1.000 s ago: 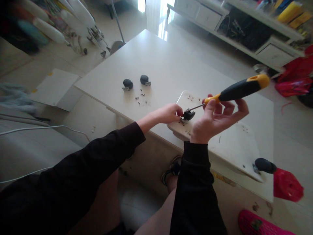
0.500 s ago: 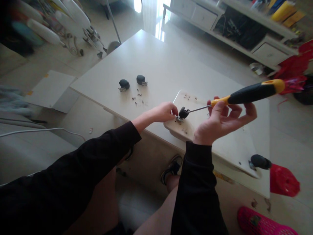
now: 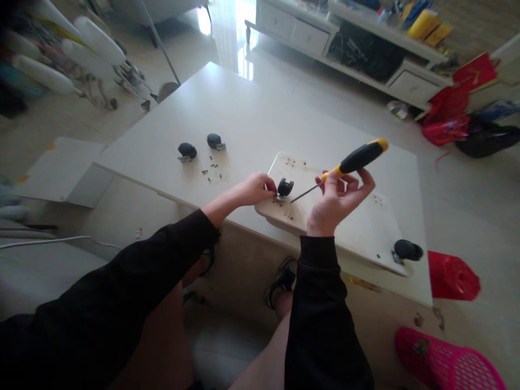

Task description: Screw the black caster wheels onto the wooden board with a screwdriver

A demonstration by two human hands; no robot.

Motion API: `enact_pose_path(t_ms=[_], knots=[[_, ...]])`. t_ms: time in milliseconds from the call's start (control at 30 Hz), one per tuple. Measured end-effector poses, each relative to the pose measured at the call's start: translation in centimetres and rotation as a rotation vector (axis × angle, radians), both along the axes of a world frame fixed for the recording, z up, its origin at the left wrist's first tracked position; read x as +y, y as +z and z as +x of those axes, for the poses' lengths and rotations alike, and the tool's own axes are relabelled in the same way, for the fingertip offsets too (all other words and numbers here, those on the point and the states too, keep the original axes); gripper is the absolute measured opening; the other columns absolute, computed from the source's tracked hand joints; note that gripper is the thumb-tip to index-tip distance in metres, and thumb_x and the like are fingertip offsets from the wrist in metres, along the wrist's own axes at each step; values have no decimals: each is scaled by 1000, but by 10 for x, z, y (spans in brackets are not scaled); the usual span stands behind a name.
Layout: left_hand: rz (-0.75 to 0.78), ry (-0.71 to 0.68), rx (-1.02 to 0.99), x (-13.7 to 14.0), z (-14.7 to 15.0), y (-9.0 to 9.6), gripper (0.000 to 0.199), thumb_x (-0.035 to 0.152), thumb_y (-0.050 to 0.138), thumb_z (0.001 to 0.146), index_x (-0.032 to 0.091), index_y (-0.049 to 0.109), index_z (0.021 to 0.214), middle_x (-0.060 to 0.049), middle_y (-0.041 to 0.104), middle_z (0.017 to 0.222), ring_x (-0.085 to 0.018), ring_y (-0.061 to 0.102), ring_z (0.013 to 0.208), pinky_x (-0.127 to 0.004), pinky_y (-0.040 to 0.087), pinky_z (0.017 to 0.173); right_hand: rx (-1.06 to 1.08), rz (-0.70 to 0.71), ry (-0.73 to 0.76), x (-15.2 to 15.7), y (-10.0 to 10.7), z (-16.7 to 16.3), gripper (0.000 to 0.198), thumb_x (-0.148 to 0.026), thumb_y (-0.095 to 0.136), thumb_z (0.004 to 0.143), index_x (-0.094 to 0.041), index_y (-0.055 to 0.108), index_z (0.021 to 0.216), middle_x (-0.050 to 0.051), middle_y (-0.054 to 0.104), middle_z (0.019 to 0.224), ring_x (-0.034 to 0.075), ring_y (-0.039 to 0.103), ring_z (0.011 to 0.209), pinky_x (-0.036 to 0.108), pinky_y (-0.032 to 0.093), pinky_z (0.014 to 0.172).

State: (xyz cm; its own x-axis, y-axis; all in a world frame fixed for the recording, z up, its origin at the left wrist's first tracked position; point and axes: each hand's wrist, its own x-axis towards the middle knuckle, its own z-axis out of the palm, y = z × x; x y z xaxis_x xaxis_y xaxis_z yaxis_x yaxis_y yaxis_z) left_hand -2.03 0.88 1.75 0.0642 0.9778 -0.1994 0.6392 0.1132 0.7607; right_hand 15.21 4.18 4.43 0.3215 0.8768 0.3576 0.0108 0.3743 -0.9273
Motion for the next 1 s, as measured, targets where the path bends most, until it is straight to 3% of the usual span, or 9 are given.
enact_pose_path(t_ms=[133, 267, 400, 500, 633, 833, 1000], knots=[[-1, 23, -5, 1, 0, 0, 21, 14, 67, 87, 14, 87, 95, -10, 82, 94, -17, 68, 81, -29, 49, 74, -2, -48, 24, 1, -4, 2, 45, -25, 56, 81, -34, 38, 122, -3, 49, 103, 12, 68, 84, 30, 58, 71], [-9, 37, -27, 3, -2, -3, 19, 14, 69, 86, 14, 87, 93, -9, 81, 92, -17, 67, 78, -28, 49, 73, -91, -124, 69, 2, -8, 8, 38, -31, 57, 77, -31, 44, 112, -5, 51, 92, 10, 57, 68, 24, 41, 56], [-17, 46, -44, 4, -3, -6, 17, 17, 71, 85, 14, 86, 92, -8, 81, 90, -16, 66, 76, -28, 49, 73, -363, -177, 76, -3, -6, 11, 36, -37, 75, 68, -25, 53, 94, -5, 57, 81, 11, 53, 68, 29, 45, 65], [-19, 46, -57, 5, -3, -8, 16, 18, 72, 85, 14, 85, 92, -8, 80, 89, -16, 65, 76, -29, 48, 72, -545, -198, 69, -10, -2, 11, 30, -39, 76, 71, -23, 59, 90, -2, 63, 82, 15, 58, 75, 33, 49, 73], [-14, 47, -42, 5, -2, -9, 16, 23, 73, 86, 14, 85, 90, -9, 80, 89, -16, 65, 77, -29, 47, 70, -708, -284, 133, -13, -2, 9, 36, -42, 79, 73, -24, 65, 101, 5, 74, 96, 22, 68, 89, 40, 55, 84], [8, 38, -24, 3, -1, -11, 14, 22, 72, 86, 17, 84, 88, -7, 79, 91, -16, 65, 76, -28, 48, 71, -740, -390, 307, -7, -11, 6, 61, -43, 82, 74, -25, 61, 128, 15, 76, 126, 32, 73, 115, 53, 55, 104], [30, 40, 27, 0, 1, -12, 16, 20, 72, 84, 18, 84, 93, -7, 79, 97, -17, 67, 79, -28, 50, 74, -746, -501, 410, -4, -18, 5, 74, -41, 81, 75, -23, 55, 141, 16, 75, 123, 32, 74, 108, 52, 55, 102]])
